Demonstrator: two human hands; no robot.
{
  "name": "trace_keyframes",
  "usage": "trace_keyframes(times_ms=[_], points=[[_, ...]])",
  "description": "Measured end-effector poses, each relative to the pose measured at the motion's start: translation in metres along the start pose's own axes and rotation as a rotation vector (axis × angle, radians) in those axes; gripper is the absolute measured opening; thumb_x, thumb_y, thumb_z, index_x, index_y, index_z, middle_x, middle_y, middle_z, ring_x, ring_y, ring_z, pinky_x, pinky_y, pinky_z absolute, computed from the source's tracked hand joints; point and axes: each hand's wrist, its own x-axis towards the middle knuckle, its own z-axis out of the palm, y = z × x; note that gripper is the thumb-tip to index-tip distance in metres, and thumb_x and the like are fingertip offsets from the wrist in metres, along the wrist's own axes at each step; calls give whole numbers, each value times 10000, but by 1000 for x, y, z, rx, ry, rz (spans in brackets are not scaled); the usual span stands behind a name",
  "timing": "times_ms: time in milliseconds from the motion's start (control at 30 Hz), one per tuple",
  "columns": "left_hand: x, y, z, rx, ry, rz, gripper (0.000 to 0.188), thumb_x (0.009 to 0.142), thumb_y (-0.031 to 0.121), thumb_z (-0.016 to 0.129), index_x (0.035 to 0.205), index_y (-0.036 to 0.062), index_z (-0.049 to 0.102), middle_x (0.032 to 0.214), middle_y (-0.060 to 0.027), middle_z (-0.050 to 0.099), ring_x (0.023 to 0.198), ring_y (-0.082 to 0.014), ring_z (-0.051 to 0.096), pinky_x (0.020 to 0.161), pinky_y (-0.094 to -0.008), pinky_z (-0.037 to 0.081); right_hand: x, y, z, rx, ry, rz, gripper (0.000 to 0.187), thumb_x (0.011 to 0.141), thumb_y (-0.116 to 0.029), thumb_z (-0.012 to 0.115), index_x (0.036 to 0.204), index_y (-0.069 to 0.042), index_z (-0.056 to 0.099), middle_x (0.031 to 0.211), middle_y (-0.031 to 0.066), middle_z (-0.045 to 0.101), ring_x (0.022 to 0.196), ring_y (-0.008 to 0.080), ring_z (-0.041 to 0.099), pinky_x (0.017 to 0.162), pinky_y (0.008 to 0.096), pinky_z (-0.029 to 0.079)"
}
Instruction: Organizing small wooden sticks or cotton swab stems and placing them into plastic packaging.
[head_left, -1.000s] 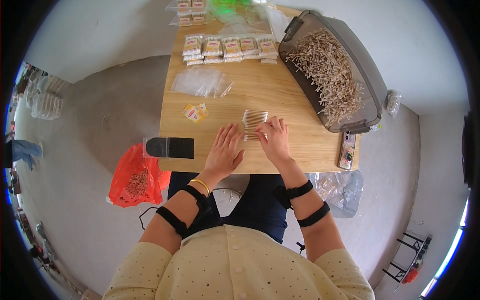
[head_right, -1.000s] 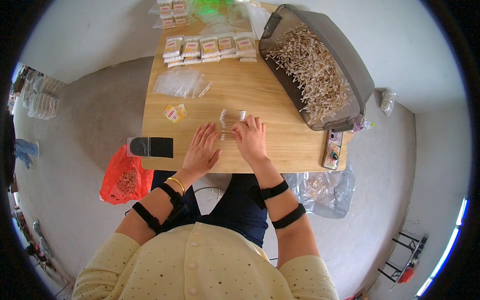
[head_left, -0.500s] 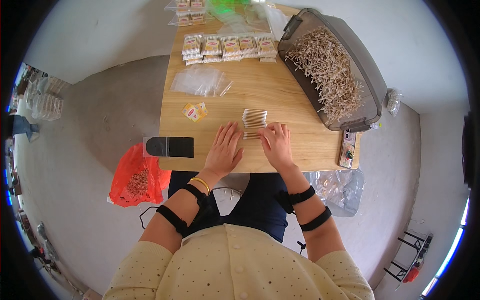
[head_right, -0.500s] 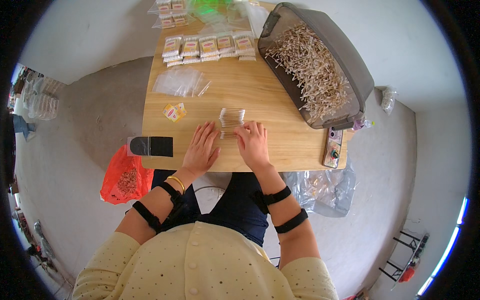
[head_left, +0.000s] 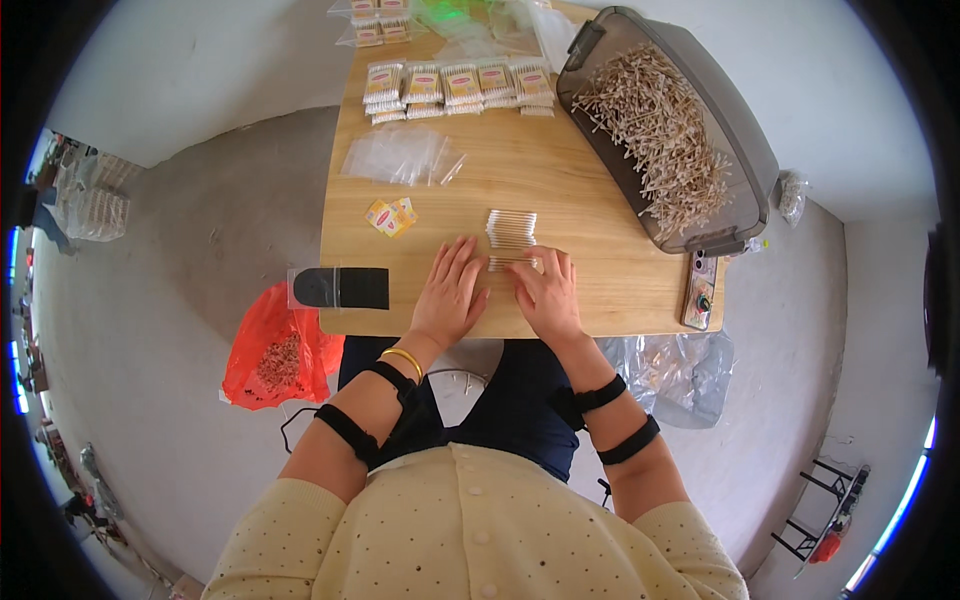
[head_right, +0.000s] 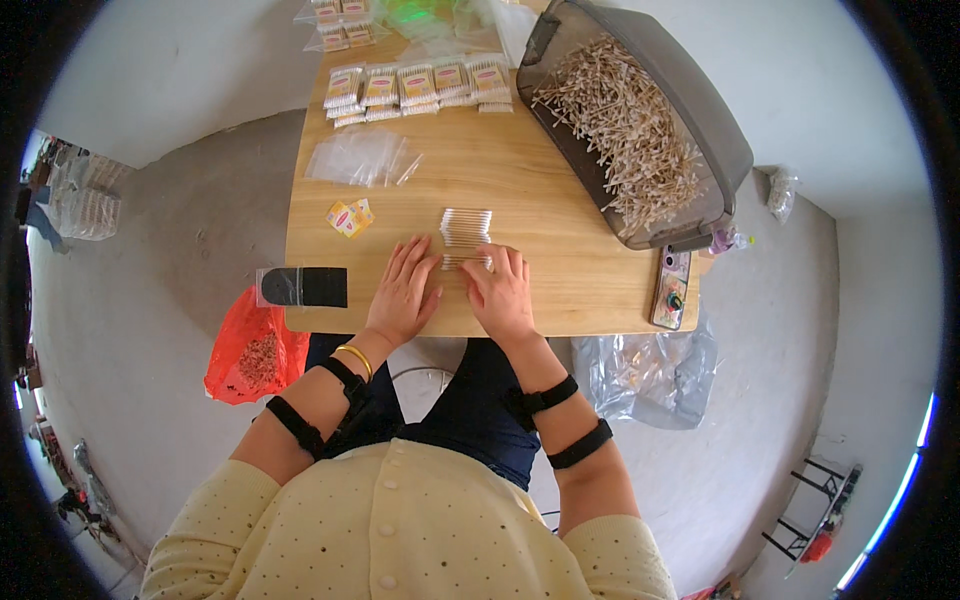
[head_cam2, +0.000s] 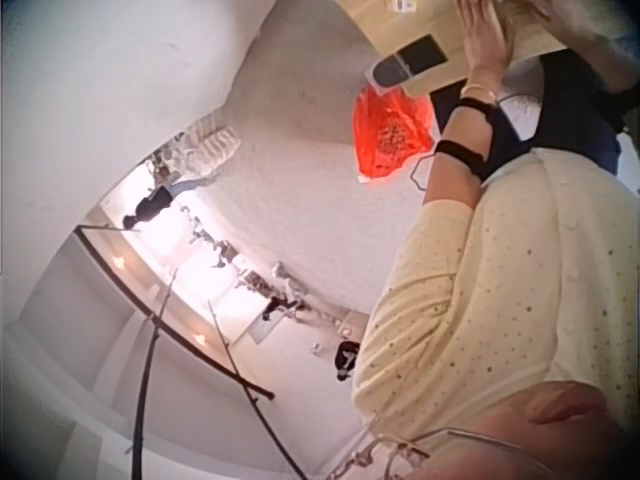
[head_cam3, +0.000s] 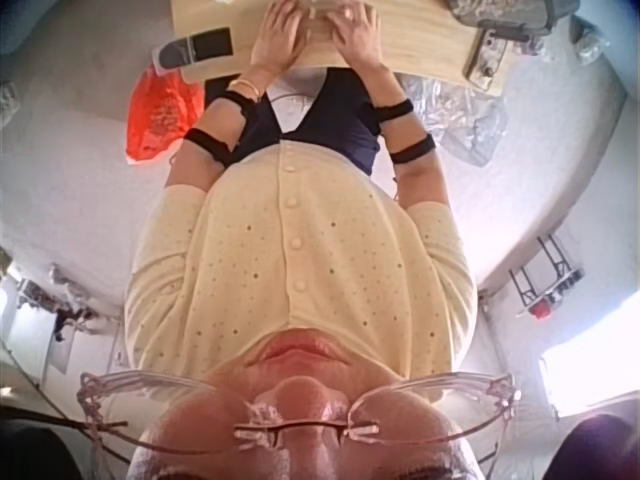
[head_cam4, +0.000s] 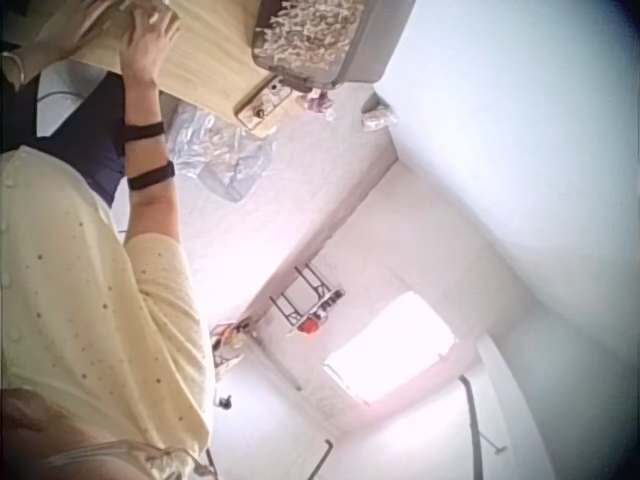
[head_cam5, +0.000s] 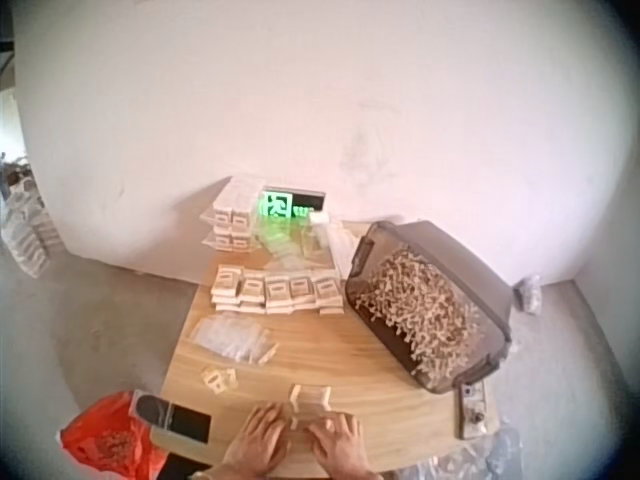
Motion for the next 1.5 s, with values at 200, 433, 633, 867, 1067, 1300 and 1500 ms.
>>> trace_keyframes(times_ms=[200, 433, 633, 867, 1067, 1300, 1500], points=[[0, 0, -1, 0, 1, 0, 468, 960, 251, 606, 1362, 32, 506, 1559, -222, 407, 1485, -387, 347, 1263, -522, 240, 6, 1, -1, 2, 18, 8, 271, 813, -77, 715, 1071, -161, 729, 1246, 73, 565, 1174, 328, 520, 959, 461, 445], [0, -1, 0, -4, 2, 6, 468, 962, 240, 599, 1372, 37, 496, 1560, -223, 405, 1486, -390, 343, 1266, -524, 233, 15, 2, 3, 6, 52, 18, 247, 831, -90, 720, 1068, -159, 732, 1225, 76, 563, 1170, 326, 521, 963, 462, 436], [1, 1, -2, -11, -1, 1, 463, 968, 239, 593, 1373, 37, 494, 1561, -225, 402, 1488, -390, 339, 1268, -521, 225, 30, 4, 4, -23, 20, 32, 207, 831, -84, 718, 1024, -160, 729, 1192, 67, 566, 1155, 315, 523, 952, 456, 433], [1, 1, -3, -10, -19, -2, 471, 973, 245, 584, 1386, 38, 491, 1572, -223, 390, 1499, -383, 324, 1273, -512, 215, 29, 7, 7, -3, 21, 31, 152, 827, -70, 703, 959, -146, 703, 1142, 61, 564, 1124, 310, 527, 922, 455, 433], [1, 1, -4, -4, -36, -14, 486, 982, 262, 569, 1407, 37, 491, 1579, -217, 384, 1507, -372, 313, 1279, -500, 202, 39, 8, 9, 5, 60, 20, 178, 830, -57, 690, 984, -146, 697, 1141, 67, 562, 1122, 313, 529, 921, 461, 431], [2, 2, -5, -19, -35, -17, 472, 980, 247, 572, 1397, 44, 488, 1574, -215, 390, 1504, -379, 314, 1276, -510, 203, 39, 12, 13, -26, 19, 18, 158, 832, -57, 687, 962, -147, 695, 1115, 76, 561, 1107, 314, 531, 931, 463, 427], [2, 2, -5, -10, -33, -15, 463, 989, 263, 558, 1387, 34, 501, 1573, -217, 393, 1505, -373, 316, 1277, -505, 202, 45, 8, 11, -12, 73, 23, 148, 828, -40, 683, 936, -140, 699, 1114, 75, 566, 1100, 313, 531, 931, 454, 424]])
